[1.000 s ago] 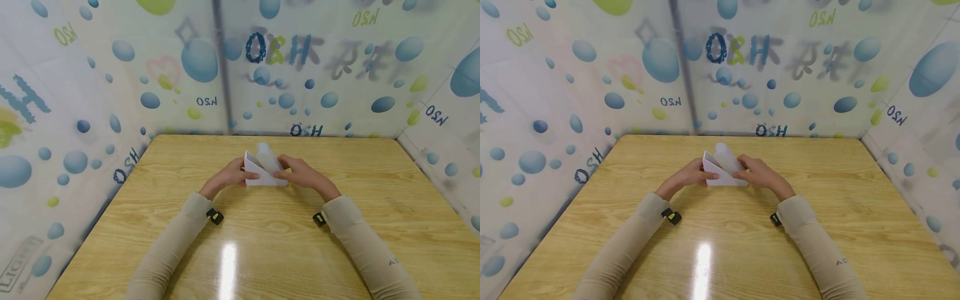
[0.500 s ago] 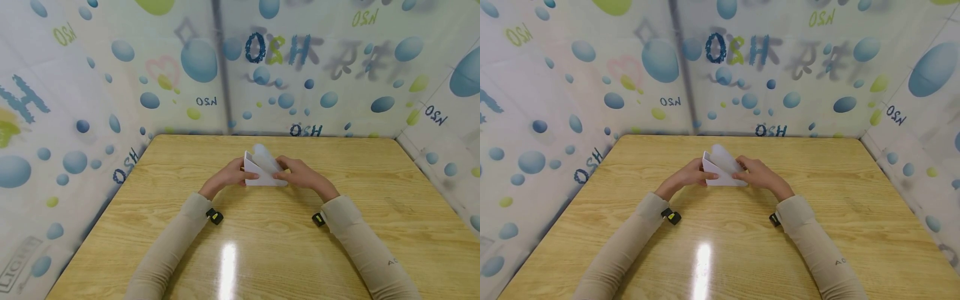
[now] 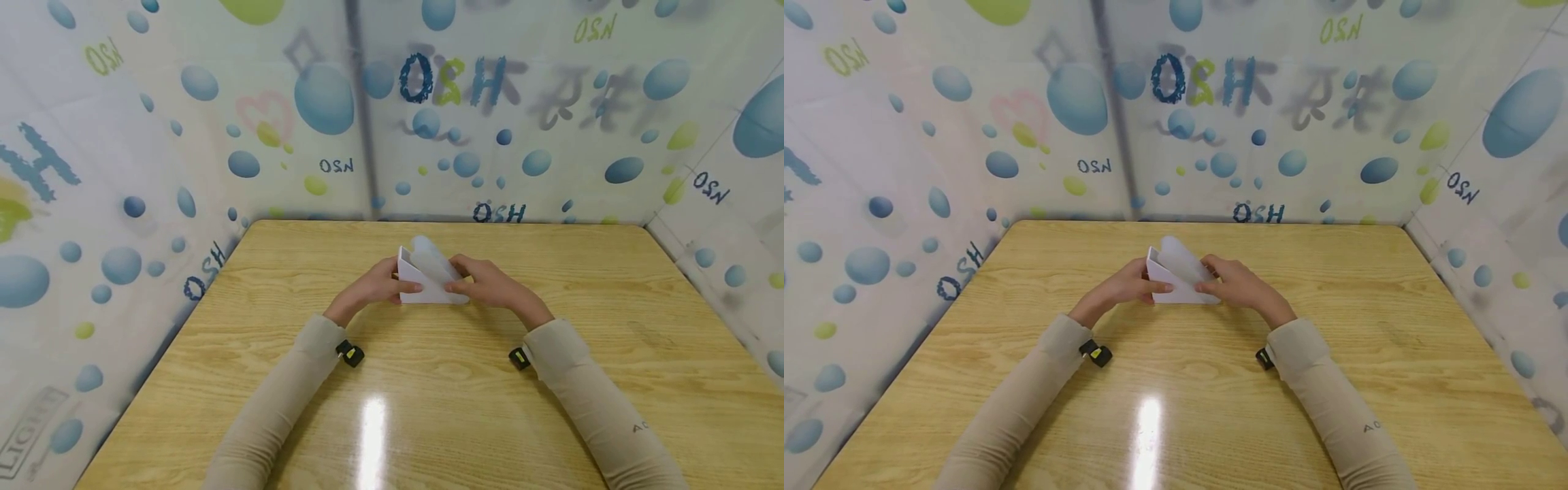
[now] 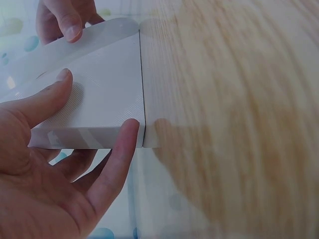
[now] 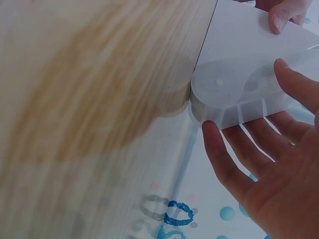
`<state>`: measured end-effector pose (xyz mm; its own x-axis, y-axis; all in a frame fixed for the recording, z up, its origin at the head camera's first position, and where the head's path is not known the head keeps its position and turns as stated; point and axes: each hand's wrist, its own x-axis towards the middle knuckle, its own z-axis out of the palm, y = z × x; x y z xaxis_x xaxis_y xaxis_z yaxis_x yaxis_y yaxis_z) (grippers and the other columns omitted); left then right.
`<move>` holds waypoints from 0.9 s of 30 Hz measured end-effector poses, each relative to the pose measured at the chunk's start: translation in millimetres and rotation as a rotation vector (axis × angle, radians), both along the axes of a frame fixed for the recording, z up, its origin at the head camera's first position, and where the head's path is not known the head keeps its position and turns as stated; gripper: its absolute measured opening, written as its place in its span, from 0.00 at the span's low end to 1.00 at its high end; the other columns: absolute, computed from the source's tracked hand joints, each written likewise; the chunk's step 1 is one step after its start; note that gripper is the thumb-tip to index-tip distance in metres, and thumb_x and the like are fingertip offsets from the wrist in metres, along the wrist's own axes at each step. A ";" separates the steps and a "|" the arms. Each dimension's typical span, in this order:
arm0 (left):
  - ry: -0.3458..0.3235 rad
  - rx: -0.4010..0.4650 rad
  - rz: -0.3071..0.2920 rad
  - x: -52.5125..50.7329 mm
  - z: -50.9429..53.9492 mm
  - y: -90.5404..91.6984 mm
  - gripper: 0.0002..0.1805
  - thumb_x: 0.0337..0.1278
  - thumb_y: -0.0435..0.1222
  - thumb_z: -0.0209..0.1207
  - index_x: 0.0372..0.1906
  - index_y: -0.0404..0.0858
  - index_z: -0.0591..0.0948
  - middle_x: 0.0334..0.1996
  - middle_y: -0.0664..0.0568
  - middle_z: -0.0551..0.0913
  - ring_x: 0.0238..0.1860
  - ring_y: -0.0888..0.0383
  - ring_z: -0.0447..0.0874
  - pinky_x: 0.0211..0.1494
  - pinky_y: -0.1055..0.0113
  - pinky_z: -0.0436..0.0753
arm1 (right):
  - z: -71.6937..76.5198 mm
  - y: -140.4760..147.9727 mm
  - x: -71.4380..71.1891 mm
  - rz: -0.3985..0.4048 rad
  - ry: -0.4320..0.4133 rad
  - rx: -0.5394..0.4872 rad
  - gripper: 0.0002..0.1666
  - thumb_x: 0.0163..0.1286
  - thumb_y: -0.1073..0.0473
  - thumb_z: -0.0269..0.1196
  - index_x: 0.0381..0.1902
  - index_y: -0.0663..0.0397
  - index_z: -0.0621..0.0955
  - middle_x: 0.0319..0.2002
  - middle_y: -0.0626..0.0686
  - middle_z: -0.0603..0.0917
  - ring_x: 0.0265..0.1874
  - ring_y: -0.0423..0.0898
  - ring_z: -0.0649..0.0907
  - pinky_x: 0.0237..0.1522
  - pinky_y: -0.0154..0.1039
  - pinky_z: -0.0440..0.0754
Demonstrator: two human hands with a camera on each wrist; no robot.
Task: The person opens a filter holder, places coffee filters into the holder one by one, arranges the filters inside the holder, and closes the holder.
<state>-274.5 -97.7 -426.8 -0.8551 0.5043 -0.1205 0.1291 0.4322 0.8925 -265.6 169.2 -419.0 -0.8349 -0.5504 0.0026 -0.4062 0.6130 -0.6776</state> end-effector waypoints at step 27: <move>-0.012 0.000 0.000 -0.9 -1.5 -0.4 0.25 0.68 0.39 0.66 0.67 0.44 0.74 0.58 0.43 0.83 0.51 0.49 0.85 0.40 0.59 0.88 | 0.3 -1.2 0.1 0.023 0.002 0.031 0.27 0.78 0.54 0.62 0.69 0.58 0.72 0.65 0.62 0.80 0.65 0.60 0.80 0.64 0.60 0.78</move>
<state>-275.4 -98.1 -428.3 -0.8534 0.5047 -0.1304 0.1187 0.4317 0.8942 -265.5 168.0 -418.7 -0.8220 -0.5693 -0.0131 -0.4219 0.6244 -0.6573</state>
